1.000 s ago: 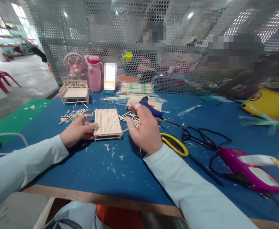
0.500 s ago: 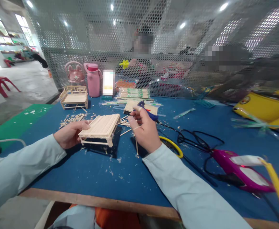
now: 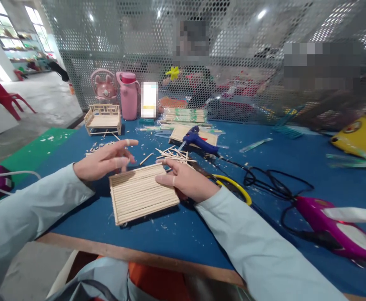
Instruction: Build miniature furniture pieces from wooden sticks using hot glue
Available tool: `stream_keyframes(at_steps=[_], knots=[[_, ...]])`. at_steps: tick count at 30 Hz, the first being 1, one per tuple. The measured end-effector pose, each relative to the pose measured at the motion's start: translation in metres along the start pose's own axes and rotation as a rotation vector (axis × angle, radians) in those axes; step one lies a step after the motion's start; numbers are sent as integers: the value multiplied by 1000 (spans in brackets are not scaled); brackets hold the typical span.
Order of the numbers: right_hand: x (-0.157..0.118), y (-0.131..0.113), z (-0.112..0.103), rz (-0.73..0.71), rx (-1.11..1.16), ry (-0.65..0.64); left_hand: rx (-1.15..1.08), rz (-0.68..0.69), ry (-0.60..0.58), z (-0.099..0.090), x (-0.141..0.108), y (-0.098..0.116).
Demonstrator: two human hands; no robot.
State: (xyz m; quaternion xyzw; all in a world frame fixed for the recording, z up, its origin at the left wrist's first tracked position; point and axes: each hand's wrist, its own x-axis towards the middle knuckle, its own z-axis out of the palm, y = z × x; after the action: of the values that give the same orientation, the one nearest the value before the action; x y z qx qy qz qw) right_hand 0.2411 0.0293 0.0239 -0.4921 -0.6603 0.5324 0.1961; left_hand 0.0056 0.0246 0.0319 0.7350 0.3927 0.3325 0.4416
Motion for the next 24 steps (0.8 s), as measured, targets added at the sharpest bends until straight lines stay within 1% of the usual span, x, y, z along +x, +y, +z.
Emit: stream_keyframes(at_steps=[2, 4, 6, 7, 9, 11, 13, 15, 16, 19, 20, 21, 22, 23, 24], knots=[[1, 4, 4, 73, 53, 7, 112, -1, 164, -5, 2, -7], [3, 7, 6, 116, 118, 17, 143, -91, 293, -10, 4, -15], [4, 8, 7, 153, 157, 36, 156, -194, 365, -12, 5, -21], [5, 8, 8, 169, 171, 64, 179, -229, 381, -12, 5, -23], [6, 6, 7, 200, 201, 131, 261, -257, 384, -11, 4, -24], [6, 3, 7, 227, 223, 175, 337, -258, 360, -8, 2, -21], [5, 1, 7, 232, 206, 176, 396, -234, 327, -5, -2, -15], [4, 0, 6, 204, 134, 189, 486, -162, 319, -1, -8, -10], [3, 0, 4, 184, 96, 212, 549, -98, 342, 2, -11, -7], [3, 2, -5, 140, 27, 323, 693, 198, 472, 10, -22, 1], [4, 3, -9, 124, 14, 361, 718, 310, 483, 14, -25, 3], [4, 4, -13, 97, -5, 395, 751, 412, 447, 17, -28, 4], [5, 6, -16, 64, -25, 421, 799, 498, 366, 21, -30, 5], [7, 8, -19, 27, -44, 436, 859, 554, 265, 25, -31, 6], [8, 10, -20, -8, -58, 438, 927, 578, 160, 29, -32, 6]])
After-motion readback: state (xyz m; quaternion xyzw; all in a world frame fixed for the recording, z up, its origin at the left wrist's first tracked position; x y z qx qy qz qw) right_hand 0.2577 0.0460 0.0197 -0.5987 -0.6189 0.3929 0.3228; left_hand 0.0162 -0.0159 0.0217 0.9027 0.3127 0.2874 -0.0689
